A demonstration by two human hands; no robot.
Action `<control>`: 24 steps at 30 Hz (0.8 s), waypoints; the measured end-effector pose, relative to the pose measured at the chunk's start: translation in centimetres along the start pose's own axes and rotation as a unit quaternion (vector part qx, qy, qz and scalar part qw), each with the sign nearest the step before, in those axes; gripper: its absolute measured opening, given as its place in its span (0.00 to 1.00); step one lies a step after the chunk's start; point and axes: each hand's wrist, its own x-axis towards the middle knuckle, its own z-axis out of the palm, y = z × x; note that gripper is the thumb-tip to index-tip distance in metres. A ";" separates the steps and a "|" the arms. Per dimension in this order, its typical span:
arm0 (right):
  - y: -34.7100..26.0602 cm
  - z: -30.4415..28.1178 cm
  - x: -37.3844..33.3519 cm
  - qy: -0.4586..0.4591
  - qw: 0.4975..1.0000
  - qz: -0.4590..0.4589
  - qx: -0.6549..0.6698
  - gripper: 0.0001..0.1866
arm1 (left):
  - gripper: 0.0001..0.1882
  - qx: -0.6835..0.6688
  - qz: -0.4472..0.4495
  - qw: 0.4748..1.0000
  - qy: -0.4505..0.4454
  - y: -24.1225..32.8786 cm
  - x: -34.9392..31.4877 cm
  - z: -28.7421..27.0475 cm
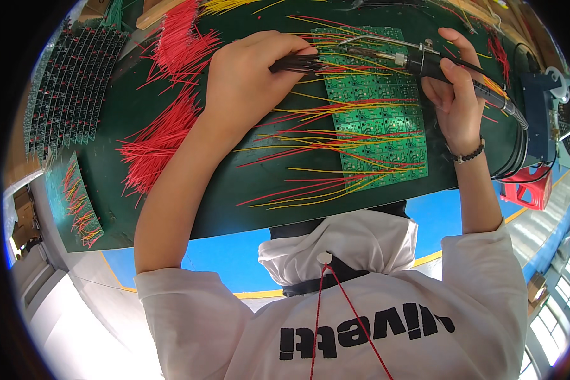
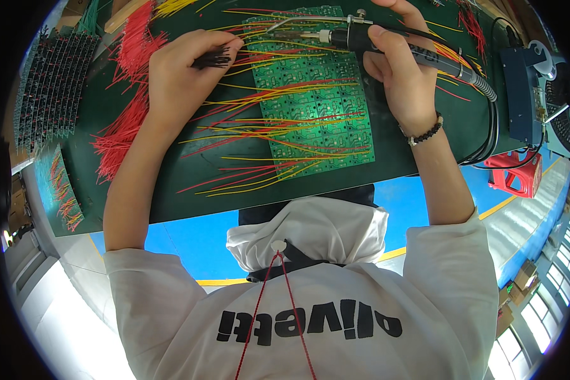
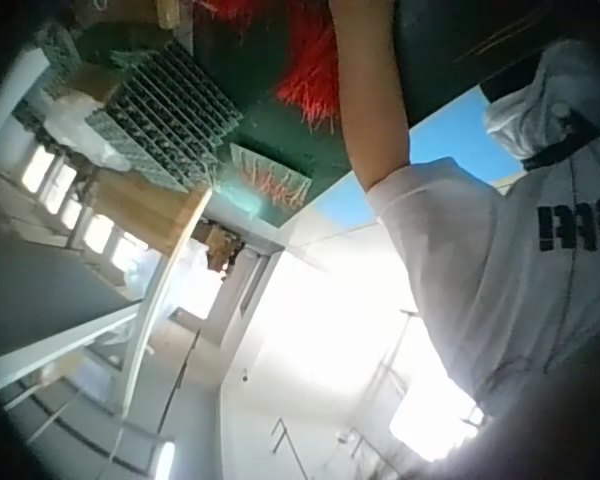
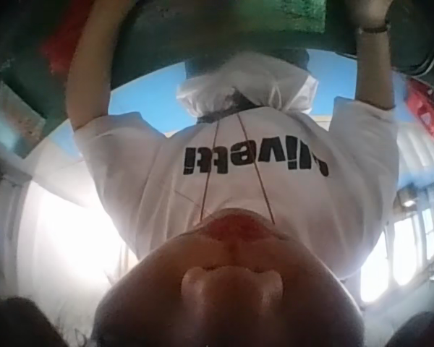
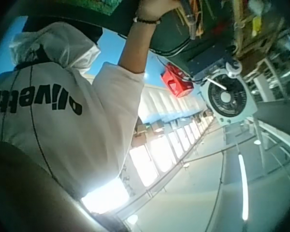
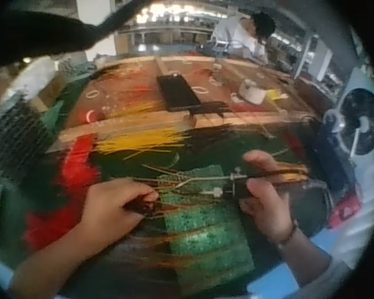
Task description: The person solders various colored wires onto a green printed circuit board with a soldering iron.
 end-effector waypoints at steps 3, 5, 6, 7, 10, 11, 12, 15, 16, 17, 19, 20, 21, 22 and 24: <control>-0.1 0.0 -0.1 0.008 1.000 0.007 -0.001 0.19 | 0.08 0.005 -0.005 1.000 -0.010 0.2 0.0 -0.2; -0.1 0.1 -0.1 0.006 1.000 0.007 -0.006 0.19 | 0.08 0.011 -0.011 1.000 -0.022 0.3 0.0 -0.3; 0.0 0.1 -0.1 0.004 1.000 0.006 -0.010 0.19 | 0.08 0.011 -0.013 1.000 -0.022 0.3 0.0 -0.3; 0.0 0.0 -0.1 0.004 1.000 0.006 -0.011 0.19 | 0.08 0.010 -0.014 1.000 -0.023 0.3 0.0 -0.3; 0.0 -0.1 -0.1 -0.006 1.000 0.005 -0.010 0.19 | 0.08 0.011 -0.027 0.999 -0.032 0.4 0.0 -0.3; 0.0 0.0 -0.1 -0.004 1.000 0.006 -0.008 0.19 | 0.08 0.011 -0.027 0.999 -0.032 0.3 0.0 -0.3; 0.0 0.1 -0.1 -0.003 1.000 0.007 -0.005 0.19 | 0.08 0.009 -0.016 1.000 -0.011 0.2 0.0 -0.1; 0.0 0.2 -0.1 -0.003 1.000 0.003 -0.013 0.19 | 0.08 0.004 -0.007 1.000 0.006 0.0 -0.1 0.1; 0.0 0.2 -0.1 -0.003 1.000 0.003 -0.013 0.19 | 0.08 0.000 -0.010 1.000 0.004 0.0 -0.1 0.1; 0.0 0.1 -0.1 -0.003 1.000 0.001 -0.014 0.19 | 0.08 0.000 -0.010 1.000 0.004 0.1 -0.1 0.1; 0.0 0.0 -0.1 -0.004 1.000 -0.001 -0.016 0.19 | 0.08 0.003 -0.006 1.000 0.007 0.1 -0.1 0.1; 0.0 -0.1 -0.1 -0.008 1.000 -0.007 -0.016 0.19 | 0.08 0.003 -0.006 1.000 0.007 0.1 0.0 0.1; 0.0 -0.2 0.0 -0.012 1.000 -0.013 -0.015 0.19 | 0.08 0.002 -0.005 1.000 0.010 0.2 0.0 0.1; 0.0 -0.3 0.0 -0.012 1.000 -0.014 -0.015 0.19 | 0.08 0.001 -0.005 1.000 0.011 0.2 0.0 0.1; 0.1 -0.3 0.0 -0.006 1.000 -0.009 -0.014 0.19 | 0.08 0.001 -0.005 1.000 0.011 0.1 -0.1 0.1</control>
